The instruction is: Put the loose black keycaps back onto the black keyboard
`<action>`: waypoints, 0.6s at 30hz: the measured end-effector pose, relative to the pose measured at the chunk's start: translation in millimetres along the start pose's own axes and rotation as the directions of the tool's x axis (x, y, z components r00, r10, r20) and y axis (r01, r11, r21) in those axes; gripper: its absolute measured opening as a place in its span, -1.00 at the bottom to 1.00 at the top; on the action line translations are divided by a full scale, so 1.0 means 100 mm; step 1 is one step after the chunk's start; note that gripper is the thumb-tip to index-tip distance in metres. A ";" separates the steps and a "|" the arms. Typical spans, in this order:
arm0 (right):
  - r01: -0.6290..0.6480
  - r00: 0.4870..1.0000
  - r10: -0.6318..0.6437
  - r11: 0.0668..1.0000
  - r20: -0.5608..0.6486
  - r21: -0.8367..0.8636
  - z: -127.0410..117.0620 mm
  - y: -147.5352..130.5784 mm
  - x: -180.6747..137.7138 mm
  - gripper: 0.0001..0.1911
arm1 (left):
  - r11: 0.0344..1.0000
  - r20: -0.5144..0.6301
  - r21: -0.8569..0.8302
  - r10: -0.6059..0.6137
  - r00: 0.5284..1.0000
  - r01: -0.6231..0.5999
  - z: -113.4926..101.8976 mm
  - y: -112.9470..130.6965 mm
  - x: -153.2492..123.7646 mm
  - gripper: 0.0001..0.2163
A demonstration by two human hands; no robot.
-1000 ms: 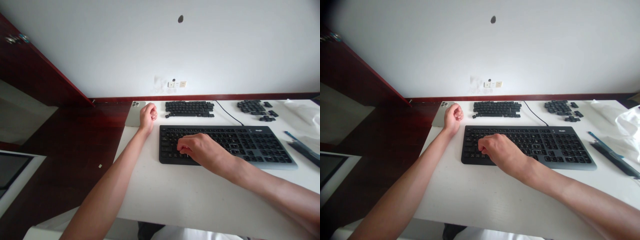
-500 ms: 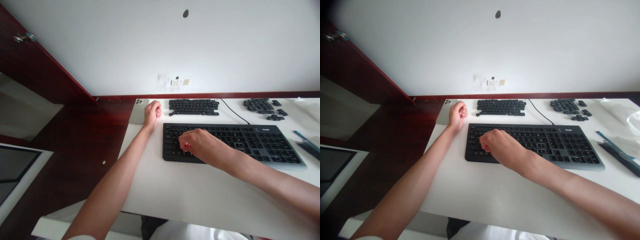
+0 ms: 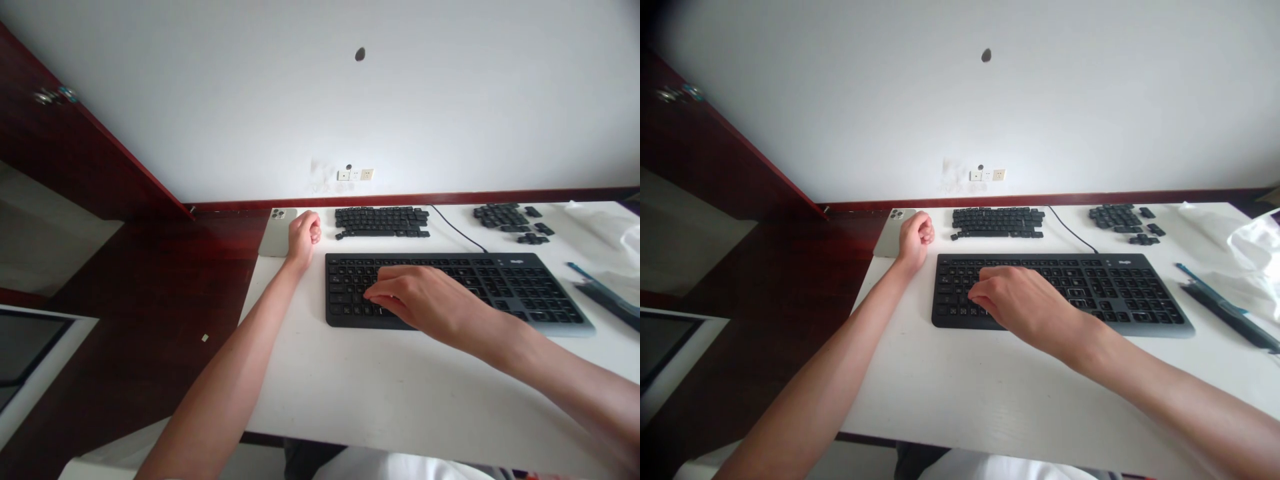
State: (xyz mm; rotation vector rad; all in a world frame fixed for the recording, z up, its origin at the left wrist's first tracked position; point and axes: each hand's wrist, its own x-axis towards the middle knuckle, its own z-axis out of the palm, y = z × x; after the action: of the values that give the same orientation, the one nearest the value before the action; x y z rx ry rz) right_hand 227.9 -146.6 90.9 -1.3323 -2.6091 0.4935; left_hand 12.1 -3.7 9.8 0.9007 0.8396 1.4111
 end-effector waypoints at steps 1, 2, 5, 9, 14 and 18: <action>-0.003 1.000 0.003 1.000 0.029 -0.008 0.01 -0.03 0.00 -0.73 | 1.000 0.008 0.008 0.010 1.000 -0.010 0.00 0.00 0.00 -0.69; -0.007 0.999 0.008 1.000 0.051 -0.016 0.02 -0.05 -0.01 -0.72 | 1.000 0.017 0.014 0.020 1.000 -0.020 -0.01 0.00 0.00 -0.70; -0.026 0.998 0.028 0.999 0.064 -0.039 0.05 -0.07 -0.02 -0.70 | 0.999 0.030 0.024 0.037 0.999 -0.038 -0.02 -0.01 0.00 -0.71; -0.044 0.997 0.047 0.998 0.065 -0.052 0.07 -0.07 -0.04 -0.70 | 1.000 0.015 0.021 0.007 1.000 -0.008 -0.01 0.00 0.00 -0.70; -0.048 0.998 0.049 0.998 0.037 -0.030 0.08 -0.08 0.02 -0.74 | 1.000 0.023 0.026 0.004 1.000 -0.004 -0.01 0.01 0.00 -0.71; -0.051 0.999 0.051 0.998 0.017 -0.025 0.09 -0.13 0.08 -0.74 | 0.999 0.038 0.038 0.032 0.999 -0.033 -0.01 0.00 -0.01 -0.72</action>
State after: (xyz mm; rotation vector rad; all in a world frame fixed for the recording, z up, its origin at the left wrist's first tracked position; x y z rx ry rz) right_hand 210.7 -149.6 86.9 -1.4113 -2.6089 0.4843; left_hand 10.8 -4.2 9.6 0.9711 0.8296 1.4061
